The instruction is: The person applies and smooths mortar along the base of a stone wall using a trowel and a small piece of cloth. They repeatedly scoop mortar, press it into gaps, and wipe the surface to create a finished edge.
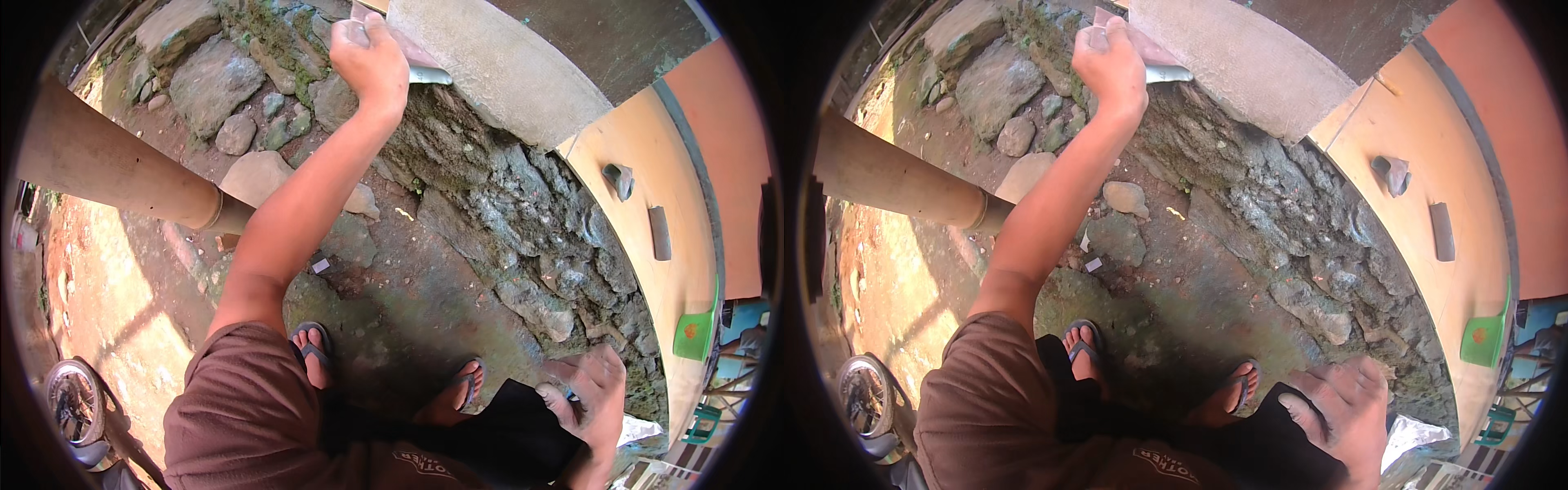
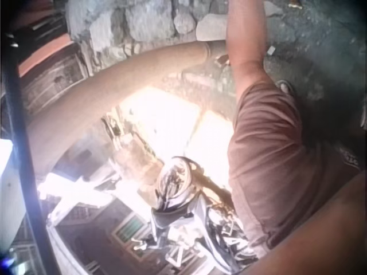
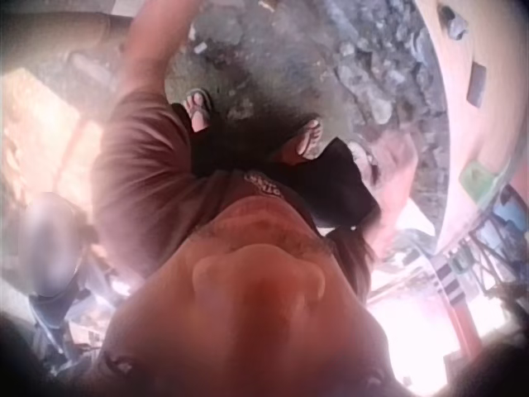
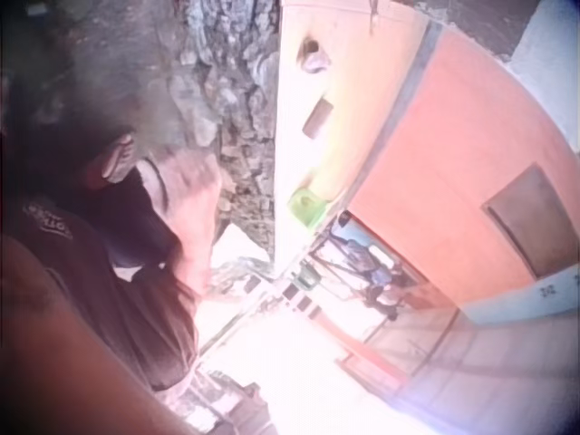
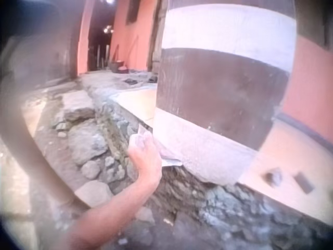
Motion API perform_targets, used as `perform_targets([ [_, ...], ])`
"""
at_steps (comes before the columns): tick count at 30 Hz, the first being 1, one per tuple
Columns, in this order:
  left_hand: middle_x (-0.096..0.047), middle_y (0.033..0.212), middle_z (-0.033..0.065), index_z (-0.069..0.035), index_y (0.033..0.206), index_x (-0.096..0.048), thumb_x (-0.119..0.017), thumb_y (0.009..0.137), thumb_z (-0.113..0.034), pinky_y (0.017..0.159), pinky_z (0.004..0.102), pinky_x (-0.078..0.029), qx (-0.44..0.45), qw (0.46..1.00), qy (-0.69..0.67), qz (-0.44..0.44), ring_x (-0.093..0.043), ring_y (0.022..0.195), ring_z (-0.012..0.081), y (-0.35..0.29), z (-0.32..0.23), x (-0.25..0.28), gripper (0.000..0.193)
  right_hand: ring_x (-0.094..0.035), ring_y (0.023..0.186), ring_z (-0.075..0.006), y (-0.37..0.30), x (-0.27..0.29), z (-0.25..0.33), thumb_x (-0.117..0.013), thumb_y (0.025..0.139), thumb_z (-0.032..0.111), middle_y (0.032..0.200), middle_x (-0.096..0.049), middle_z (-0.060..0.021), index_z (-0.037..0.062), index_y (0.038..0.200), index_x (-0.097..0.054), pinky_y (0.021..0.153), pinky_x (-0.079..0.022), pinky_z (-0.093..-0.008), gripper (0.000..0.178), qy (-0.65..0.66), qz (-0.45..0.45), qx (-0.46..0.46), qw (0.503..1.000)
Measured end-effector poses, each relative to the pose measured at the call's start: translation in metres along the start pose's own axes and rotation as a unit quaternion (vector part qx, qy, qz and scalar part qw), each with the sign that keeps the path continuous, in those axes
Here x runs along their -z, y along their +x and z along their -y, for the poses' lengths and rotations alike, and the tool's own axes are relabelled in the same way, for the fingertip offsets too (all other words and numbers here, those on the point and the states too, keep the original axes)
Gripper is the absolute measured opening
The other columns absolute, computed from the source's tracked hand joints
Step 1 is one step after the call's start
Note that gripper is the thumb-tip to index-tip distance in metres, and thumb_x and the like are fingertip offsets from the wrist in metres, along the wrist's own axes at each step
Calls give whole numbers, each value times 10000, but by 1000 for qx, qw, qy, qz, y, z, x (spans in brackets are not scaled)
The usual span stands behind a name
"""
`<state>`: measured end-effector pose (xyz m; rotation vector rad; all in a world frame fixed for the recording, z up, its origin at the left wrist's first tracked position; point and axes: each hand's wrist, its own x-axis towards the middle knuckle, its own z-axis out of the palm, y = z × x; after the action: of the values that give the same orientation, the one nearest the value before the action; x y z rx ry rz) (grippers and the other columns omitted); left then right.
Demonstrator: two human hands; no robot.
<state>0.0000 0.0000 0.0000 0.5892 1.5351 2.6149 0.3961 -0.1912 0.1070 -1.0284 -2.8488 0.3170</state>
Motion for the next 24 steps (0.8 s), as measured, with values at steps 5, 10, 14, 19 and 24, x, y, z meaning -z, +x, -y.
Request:
perform_targets([
  [5, -642, 839, 96, 4, 919, -590, -645, 1001, -171, 697, 358, -499, -57, 994, 67, 63, -598, 759, 157, -66, 4, 3, 201, -635, 777, -285, 2, 4, -18, -825, 801, 325, 884, -721, -38, 119, 955, -722, 746, -458, -413, 277, -30, 16, -31, 999],
  [10, -640, 807, 141, 43, 915, -514, -560, 1030, -92, 679, 388, -528, 49, 997, -51, -28, -626, 735, 211, 6, -13, 0, 183, -608, 705, -256, 11, -6, 0, -840, 780, 324, 865, -709, -25, 127, 946, -728, 675, -463, -377, 281, 18, -5, 35, 999],
  [14, -639, 799, 138, 19, 899, -528, -622, 1006, -138, 718, 403, -497, -50, 998, 45, -2, -630, 758, 232, -48, -2, -6, 212, -621, 718, -256, 9, -2, -10, -842, 776, 327, 857, -707, -25, 123, 948, -730, 690, -463, -382, 290, 16, -10, 15, 1000],
  [19, -646, 773, 122, 51, 891, -547, -628, 1003, -114, 676, 385, -497, 38, 998, -42, -30, -595, 708, 196, -24, 3, -3, 214, -633, 731, -259, 15, -4, -16, -835, 795, 315, 847, -708, -36, 118, 957, -732, 697, -472, -396, 275, -10, 13, 5, 1000],
  [24, -625, 793, 65, 10, 899, -580, -645, 1011, -176, 716, 317, -492, 25, 1000, 17, -3, -598, 767, 145, -69, -11, -11, 227, -606, 733, -267, 10, -1, -13, -826, 811, 328, 850, -710, -34, 110, 960, -736, 703, -478, -392, 279, -3, 18, -2, 1000],
])
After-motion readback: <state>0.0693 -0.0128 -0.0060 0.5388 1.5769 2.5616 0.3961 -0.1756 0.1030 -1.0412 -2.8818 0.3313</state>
